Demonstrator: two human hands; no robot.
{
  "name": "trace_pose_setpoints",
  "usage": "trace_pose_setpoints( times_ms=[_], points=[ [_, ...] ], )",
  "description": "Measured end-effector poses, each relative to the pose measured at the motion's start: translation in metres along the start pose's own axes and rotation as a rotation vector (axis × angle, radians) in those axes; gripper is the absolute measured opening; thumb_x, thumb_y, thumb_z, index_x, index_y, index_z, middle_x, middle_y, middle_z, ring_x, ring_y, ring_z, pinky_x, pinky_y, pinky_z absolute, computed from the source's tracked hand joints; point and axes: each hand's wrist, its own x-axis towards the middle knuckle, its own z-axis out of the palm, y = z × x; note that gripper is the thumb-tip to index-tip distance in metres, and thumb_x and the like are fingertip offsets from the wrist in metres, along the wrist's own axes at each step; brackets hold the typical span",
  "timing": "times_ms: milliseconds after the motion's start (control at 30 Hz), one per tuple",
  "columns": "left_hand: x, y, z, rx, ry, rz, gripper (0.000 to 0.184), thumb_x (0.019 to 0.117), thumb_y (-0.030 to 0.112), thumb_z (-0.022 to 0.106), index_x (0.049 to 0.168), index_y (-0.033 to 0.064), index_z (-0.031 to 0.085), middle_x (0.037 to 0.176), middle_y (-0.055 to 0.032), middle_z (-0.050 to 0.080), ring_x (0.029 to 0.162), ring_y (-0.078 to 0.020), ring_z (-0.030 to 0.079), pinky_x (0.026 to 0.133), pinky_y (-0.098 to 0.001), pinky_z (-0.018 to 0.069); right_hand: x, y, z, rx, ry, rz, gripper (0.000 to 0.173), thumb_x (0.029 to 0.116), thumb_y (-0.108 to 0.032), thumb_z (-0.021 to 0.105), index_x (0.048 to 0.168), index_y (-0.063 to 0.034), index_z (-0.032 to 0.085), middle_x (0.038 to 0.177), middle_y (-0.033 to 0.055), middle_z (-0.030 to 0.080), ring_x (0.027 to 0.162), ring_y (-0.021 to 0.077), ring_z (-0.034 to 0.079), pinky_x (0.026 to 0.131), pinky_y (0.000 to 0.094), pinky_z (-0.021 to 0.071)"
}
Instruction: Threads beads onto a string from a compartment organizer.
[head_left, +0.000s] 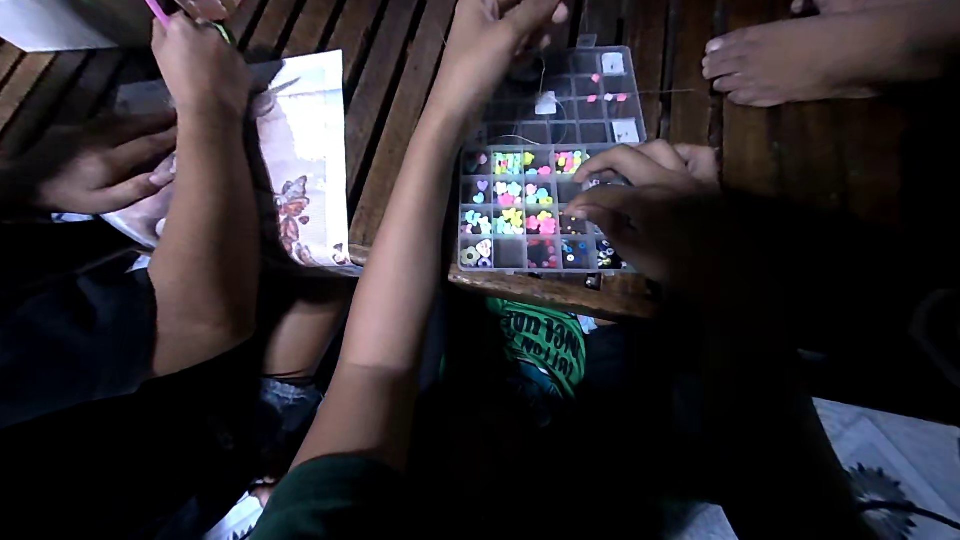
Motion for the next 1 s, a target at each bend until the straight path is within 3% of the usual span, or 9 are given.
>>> trace_pose_setpoints(
  times_ms=[167, 433, 667, 1000],
  points=[
    [0.000, -0.002, -0.002, -0.012, -0.004, 0.003, 0.014, 0.1051, 0.011, 0.055, 0.105, 0.0032, 0.066, 0.091, -0.0009, 0.066, 0.084, -0.0091, 0.065, 0.077, -0.0255, 0.0553, 0.003, -0.008, 0.000, -0.113, 0.020, 0.001, 0.023, 0.1023, -0.026, 0.058, 0.096, -0.0159, 0.078, 0.124, 0.0097, 0.067, 0.114, 0.0352, 0.059, 0.100, 0.0611, 0.0310],
    [0.000, 0.000, 0.000, -0.035, -0.009, -0.003, 0.013, 0.1044, 0.010, 0.057, 0.101, 0.0030, 0.067, 0.086, -0.0005, 0.065, 0.078, -0.0071, 0.064, 0.072, -0.0222, 0.0537, 0.004, -0.012, -0.003, -0.158, 0.026, -0.057, 0.019, 0.0994, -0.015, 0.061, 0.093, -0.0169, 0.078, 0.125, 0.0103, 0.068, 0.113, 0.0363, 0.059, 0.099, 0.0617, 0.0300],
    [0.001, -0.001, 0.000, -0.041, -0.015, 0.008, 0.014, 0.1041, 0.011, 0.058, 0.098, 0.0034, 0.067, 0.085, -0.0007, 0.065, 0.077, -0.0068, 0.063, 0.070, -0.0216, 0.0526, 0.006, -0.014, -0.007, -0.172, 0.005, -0.069, 0.013, 0.0972, -0.014, 0.067, 0.092, -0.0136, 0.079, 0.124, 0.0108, 0.068, 0.109, 0.0366, 0.061, 0.098, 0.0622, 0.0315],
    [-0.002, 0.003, 0.000, 0.012, -0.040, -0.002, 0.016, 0.1060, 0.014, 0.054, 0.110, 0.0037, 0.065, 0.091, 0.0015, 0.067, 0.083, -0.0060, 0.064, 0.078, -0.0238, 0.0541, 0.019, -0.015, -0.004, -0.239, -0.074, -0.126, 0.015, 0.0987, -0.013, 0.063, 0.092, -0.0063, 0.074, 0.117, 0.0108, 0.070, 0.108, 0.0347, 0.062, 0.098, 0.0604, 0.0345]
  ],
)
